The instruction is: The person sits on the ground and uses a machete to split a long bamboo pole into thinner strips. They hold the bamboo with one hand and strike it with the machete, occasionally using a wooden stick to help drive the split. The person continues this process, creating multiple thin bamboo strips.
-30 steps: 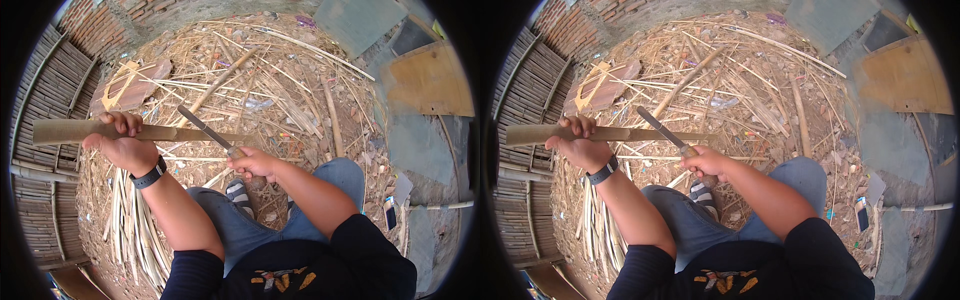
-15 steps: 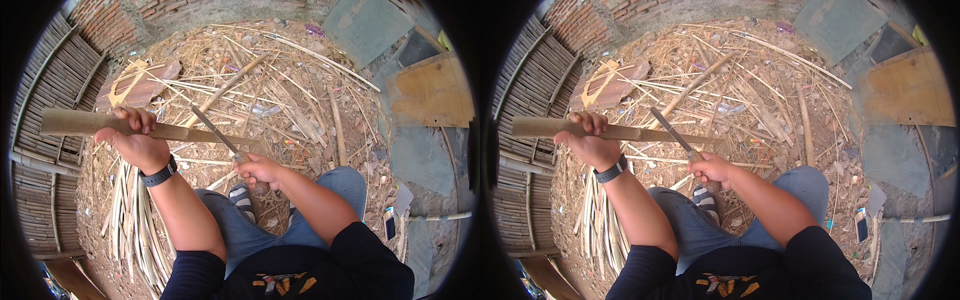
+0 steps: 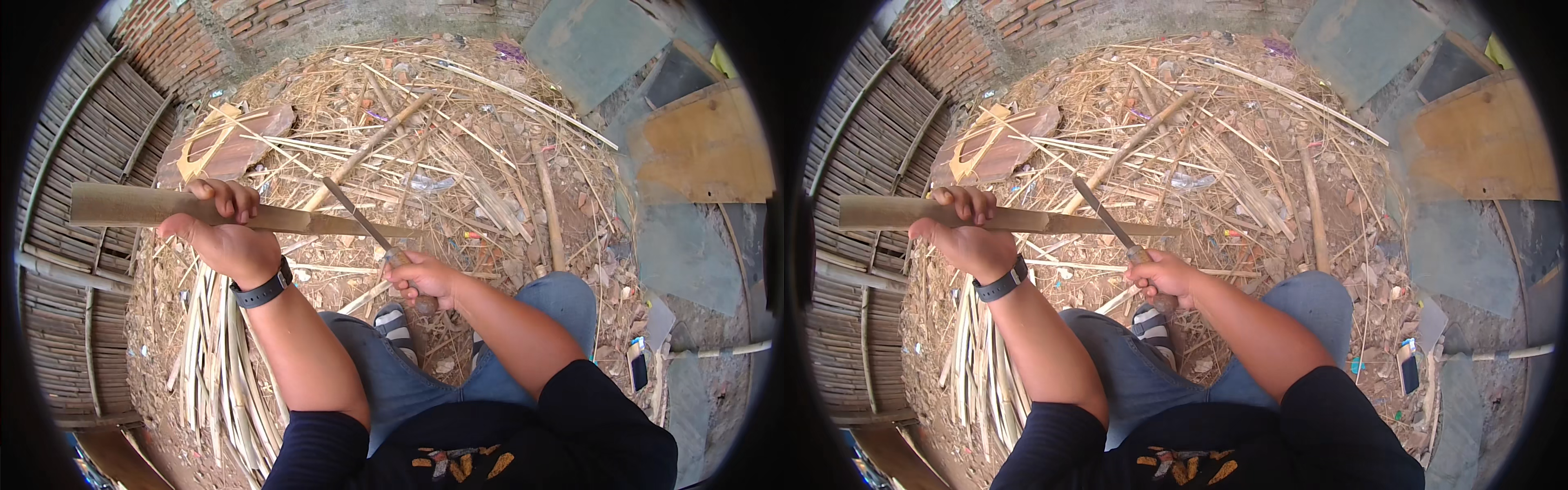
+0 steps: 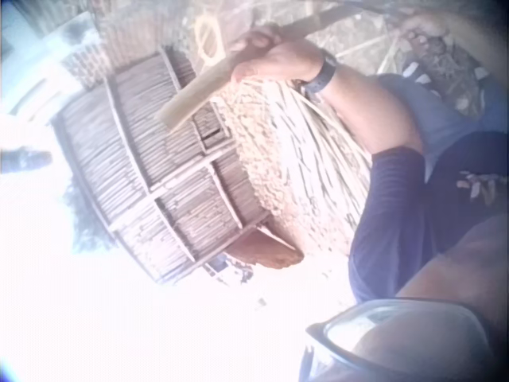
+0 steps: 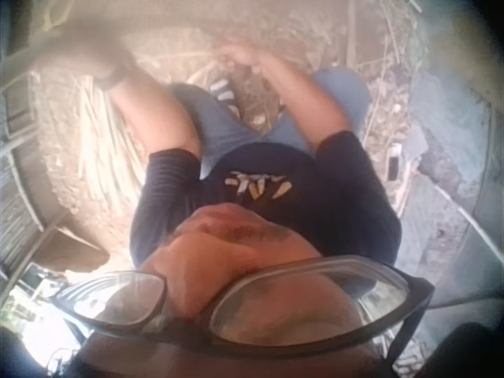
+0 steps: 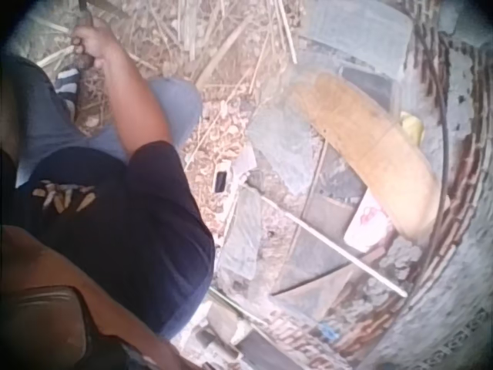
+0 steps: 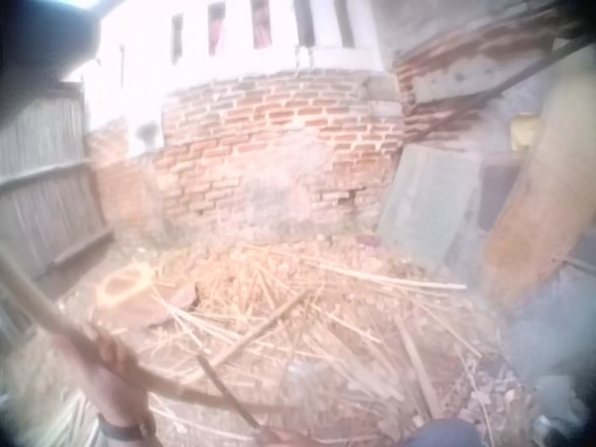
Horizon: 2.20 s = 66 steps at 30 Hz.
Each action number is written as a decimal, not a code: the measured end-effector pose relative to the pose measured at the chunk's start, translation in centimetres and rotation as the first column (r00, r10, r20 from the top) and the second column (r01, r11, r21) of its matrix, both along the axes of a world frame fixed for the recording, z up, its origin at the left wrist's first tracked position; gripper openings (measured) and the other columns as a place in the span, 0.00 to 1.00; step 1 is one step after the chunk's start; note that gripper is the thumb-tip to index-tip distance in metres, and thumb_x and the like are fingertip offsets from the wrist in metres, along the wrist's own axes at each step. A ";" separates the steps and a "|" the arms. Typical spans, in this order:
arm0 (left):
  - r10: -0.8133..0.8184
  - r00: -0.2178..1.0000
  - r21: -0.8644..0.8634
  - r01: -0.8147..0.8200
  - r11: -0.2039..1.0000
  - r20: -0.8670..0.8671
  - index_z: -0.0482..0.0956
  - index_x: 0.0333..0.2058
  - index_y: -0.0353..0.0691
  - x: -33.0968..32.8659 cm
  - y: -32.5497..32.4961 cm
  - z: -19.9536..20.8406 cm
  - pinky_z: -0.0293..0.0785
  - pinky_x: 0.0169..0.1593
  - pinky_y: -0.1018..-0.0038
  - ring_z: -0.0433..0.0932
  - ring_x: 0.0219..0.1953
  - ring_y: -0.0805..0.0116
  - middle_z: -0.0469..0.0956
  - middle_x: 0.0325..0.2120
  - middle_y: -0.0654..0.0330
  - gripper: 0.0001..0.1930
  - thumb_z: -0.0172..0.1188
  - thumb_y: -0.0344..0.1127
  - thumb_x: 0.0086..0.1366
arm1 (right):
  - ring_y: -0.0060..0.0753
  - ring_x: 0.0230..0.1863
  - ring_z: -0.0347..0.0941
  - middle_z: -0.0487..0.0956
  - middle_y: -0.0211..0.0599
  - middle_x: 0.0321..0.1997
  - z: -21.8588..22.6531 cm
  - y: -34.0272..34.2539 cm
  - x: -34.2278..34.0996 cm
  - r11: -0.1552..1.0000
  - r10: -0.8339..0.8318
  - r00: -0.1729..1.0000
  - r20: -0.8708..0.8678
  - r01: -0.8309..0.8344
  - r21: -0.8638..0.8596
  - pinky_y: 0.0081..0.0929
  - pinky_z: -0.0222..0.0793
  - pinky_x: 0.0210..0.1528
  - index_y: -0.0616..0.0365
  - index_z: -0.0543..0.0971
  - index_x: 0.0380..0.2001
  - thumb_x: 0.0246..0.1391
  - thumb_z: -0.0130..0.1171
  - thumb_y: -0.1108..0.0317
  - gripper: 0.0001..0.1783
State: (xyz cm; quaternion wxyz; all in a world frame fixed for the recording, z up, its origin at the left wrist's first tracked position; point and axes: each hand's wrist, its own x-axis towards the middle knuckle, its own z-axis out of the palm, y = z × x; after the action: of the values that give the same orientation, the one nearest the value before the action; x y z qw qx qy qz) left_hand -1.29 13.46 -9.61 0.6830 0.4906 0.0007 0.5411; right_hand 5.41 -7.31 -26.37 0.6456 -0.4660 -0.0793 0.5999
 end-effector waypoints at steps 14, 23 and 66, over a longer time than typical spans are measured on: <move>0.046 0.999 -0.040 -0.046 0.998 -0.006 0.66 0.33 0.46 0.0 0.4 0.2 0.57 0.25 0.81 0.58 0.17 0.78 0.60 0.19 0.69 0.37 0.47 0.80 0.55 | 0.13 0.18 0.60 0.66 0.21 0.23 0.4 0.1 -0.2 0.996 0.071 0.997 -0.024 -0.069 0.052 0.20 0.62 0.22 0.51 0.70 0.42 0.56 0.59 0.69 0.12; 0.032 0.999 -0.050 -0.032 0.998 0.003 0.67 0.33 0.46 0.0 0.2 0.0 0.56 0.25 0.82 0.58 0.17 0.79 0.60 0.19 0.70 0.37 0.47 0.80 0.54 | 0.13 0.17 0.60 0.66 0.22 0.23 0.5 0.0 -0.2 0.996 0.067 0.997 -0.028 -0.065 0.058 0.19 0.61 0.21 0.53 0.69 0.42 0.56 0.59 0.71 0.12; -0.017 1.000 -0.036 0.017 0.999 0.018 0.68 0.33 0.47 -0.5 0.8 -0.1 0.58 0.25 0.80 0.59 0.18 0.78 0.61 0.20 0.69 0.36 0.48 0.79 0.56 | 0.10 0.16 0.60 0.67 0.21 0.23 2.9 0.0 -0.9 0.994 0.082 0.993 0.082 -0.087 0.059 0.18 0.62 0.20 0.53 0.69 0.41 0.55 0.62 0.67 0.14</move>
State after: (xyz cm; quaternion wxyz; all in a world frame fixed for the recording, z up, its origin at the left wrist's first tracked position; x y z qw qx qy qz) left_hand -1.81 14.29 -9.71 0.6962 0.4734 0.0000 0.5396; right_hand 4.52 -7.27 -23.47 0.6301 -0.4652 -0.1432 0.6050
